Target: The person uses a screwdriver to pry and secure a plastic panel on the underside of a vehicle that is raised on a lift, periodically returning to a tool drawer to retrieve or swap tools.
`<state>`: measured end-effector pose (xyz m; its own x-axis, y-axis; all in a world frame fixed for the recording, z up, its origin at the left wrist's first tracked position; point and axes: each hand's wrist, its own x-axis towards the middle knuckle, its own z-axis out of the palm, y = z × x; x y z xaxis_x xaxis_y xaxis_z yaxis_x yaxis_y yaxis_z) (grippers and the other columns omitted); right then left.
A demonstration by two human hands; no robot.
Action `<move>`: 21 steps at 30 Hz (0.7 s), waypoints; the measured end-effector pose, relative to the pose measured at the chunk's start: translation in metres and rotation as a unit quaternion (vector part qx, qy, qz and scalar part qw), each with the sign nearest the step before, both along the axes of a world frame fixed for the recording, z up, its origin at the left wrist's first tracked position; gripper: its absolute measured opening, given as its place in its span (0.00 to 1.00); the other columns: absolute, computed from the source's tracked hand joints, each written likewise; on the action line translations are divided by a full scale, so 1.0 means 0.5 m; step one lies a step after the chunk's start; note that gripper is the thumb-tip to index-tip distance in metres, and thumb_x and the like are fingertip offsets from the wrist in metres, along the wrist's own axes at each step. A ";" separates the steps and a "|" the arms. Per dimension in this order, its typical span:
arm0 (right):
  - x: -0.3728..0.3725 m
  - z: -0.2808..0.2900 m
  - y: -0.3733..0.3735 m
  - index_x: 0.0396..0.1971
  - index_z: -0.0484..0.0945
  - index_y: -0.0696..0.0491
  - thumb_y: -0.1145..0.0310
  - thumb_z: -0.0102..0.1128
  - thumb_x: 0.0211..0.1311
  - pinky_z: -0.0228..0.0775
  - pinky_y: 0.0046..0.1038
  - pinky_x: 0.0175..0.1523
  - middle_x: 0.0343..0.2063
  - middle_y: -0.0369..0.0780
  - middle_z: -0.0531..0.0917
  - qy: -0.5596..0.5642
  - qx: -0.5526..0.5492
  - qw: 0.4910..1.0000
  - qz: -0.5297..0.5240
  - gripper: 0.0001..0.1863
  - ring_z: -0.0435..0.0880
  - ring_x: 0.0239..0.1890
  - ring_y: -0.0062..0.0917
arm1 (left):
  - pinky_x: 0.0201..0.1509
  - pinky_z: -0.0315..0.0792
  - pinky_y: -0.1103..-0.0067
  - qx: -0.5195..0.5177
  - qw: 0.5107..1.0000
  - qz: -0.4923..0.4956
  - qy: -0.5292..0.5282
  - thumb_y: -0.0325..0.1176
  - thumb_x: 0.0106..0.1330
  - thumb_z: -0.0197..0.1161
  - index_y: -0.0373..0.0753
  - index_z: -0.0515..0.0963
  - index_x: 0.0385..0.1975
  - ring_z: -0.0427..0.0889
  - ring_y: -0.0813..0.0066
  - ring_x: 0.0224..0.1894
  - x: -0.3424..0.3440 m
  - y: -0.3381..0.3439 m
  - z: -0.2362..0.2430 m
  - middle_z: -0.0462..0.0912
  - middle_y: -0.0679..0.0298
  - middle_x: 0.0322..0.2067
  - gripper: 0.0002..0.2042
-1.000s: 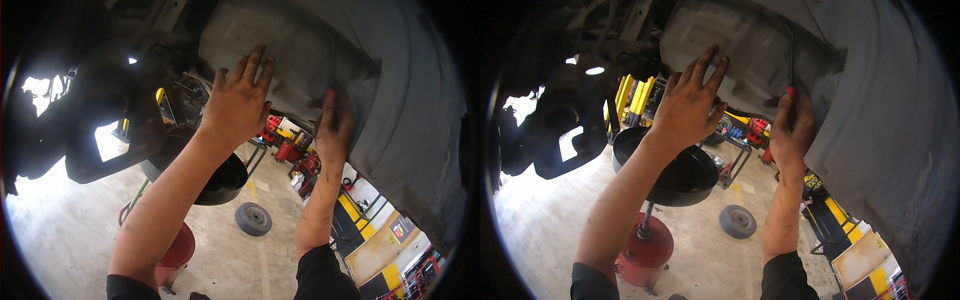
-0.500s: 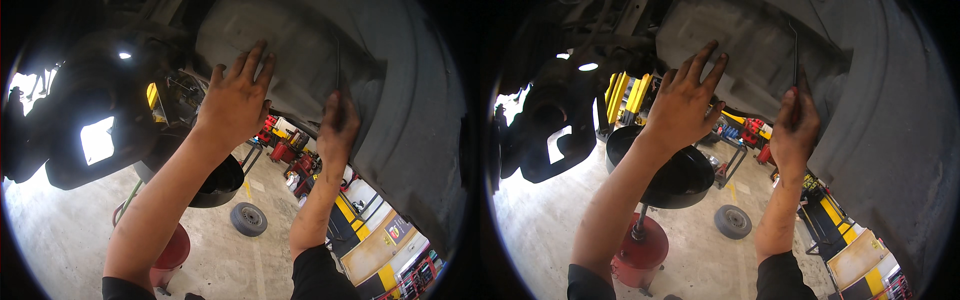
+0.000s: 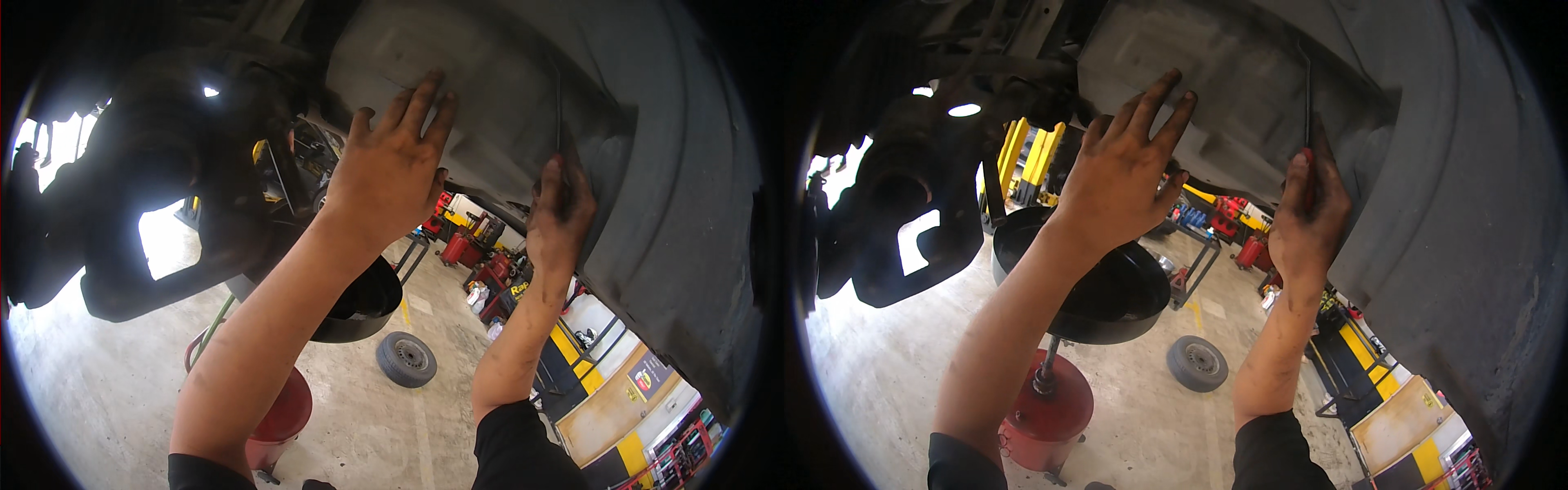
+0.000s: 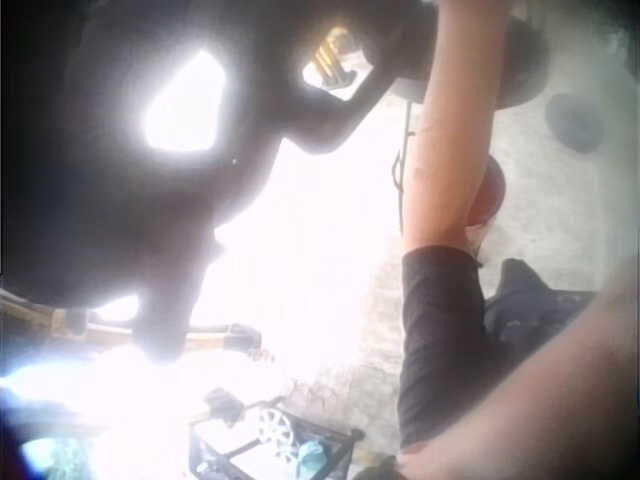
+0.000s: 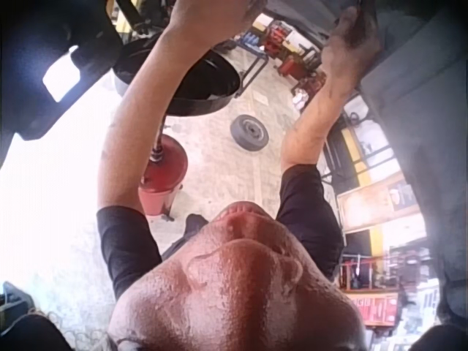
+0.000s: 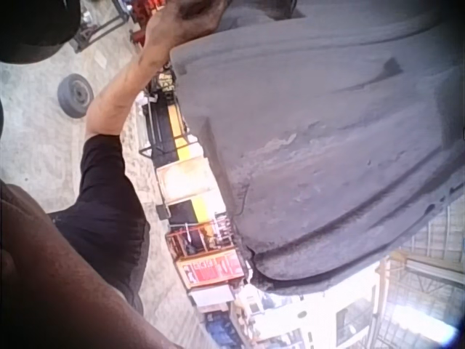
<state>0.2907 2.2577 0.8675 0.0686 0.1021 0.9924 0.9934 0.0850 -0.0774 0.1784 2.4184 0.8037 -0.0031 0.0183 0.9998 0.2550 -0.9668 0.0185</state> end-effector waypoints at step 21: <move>-0.001 0.018 -0.022 0.44 0.76 0.56 0.58 0.57 0.69 0.49 0.15 0.16 0.14 0.28 0.68 0.028 -0.002 1.000 -0.001 0.16 0.61 0.13 0.08 | 0.61 0.66 0.55 0.002 1.000 -0.005 0.008 0.38 0.58 0.63 0.40 0.60 0.67 0.63 0.59 0.67 -0.009 -0.015 0.017 0.55 0.56 0.69 0.35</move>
